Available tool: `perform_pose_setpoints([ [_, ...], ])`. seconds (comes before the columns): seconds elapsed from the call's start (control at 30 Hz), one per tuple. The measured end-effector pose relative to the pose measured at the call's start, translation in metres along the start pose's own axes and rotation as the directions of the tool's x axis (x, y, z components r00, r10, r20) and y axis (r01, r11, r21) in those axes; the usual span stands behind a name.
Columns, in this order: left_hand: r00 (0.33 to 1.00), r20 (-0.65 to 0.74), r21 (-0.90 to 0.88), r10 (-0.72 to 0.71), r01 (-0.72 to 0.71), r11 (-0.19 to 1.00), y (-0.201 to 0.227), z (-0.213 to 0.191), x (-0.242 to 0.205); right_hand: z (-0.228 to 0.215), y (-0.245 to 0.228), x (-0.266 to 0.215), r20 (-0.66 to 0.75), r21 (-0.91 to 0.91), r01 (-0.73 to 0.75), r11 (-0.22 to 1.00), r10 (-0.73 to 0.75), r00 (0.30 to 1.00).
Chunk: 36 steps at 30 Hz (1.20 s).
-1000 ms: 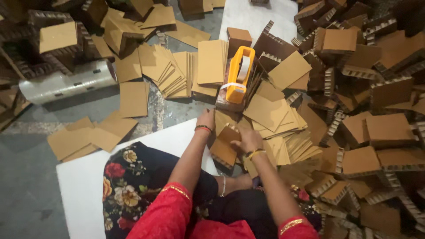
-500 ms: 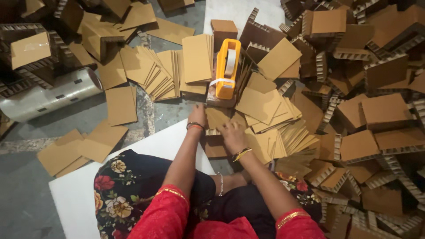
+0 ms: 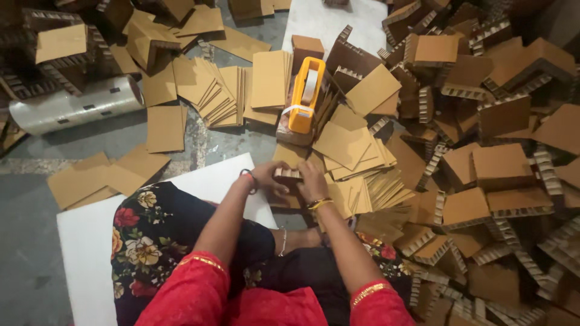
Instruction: The person sits on the floor and assembles small cardboard boxes by folding the flaps and securing them with clear tape from a yellow dispenser. They repeatedly pick up flat cardboard pieces, fold them into box shapes, apply tape, and place the finished boxes into a growing pile.
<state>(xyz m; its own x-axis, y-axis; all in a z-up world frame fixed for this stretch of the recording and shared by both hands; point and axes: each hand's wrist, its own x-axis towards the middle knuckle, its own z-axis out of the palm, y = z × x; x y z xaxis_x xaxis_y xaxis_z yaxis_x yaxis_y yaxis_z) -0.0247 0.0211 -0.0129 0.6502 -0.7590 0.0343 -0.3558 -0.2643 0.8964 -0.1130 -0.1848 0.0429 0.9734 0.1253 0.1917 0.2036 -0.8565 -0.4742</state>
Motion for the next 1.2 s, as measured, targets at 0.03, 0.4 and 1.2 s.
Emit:
perform_pose_setpoints([
  [0.03, 0.973, 0.013, -0.041, -0.229, 0.229, 0.973, 0.013, -0.002, -0.003, -0.002, 0.006, 0.0, 0.03, 0.018, -0.025, 1.0, 0.025, 0.999],
  [0.4, 0.858, -0.071, 0.027, -0.509, 0.511, 0.859, -0.038, 0.028, 0.004, -0.065, 0.11, 0.02, -0.318, -0.388, -0.317, 0.865, 0.197, 0.927],
  [1.2, 0.907, 0.027, -0.509, -0.421, 0.374, 0.775, -0.026, 0.019, 0.013, -0.028, 0.037, -0.009, 0.331, 0.74, -0.454, 0.496, 0.319, 0.888],
])
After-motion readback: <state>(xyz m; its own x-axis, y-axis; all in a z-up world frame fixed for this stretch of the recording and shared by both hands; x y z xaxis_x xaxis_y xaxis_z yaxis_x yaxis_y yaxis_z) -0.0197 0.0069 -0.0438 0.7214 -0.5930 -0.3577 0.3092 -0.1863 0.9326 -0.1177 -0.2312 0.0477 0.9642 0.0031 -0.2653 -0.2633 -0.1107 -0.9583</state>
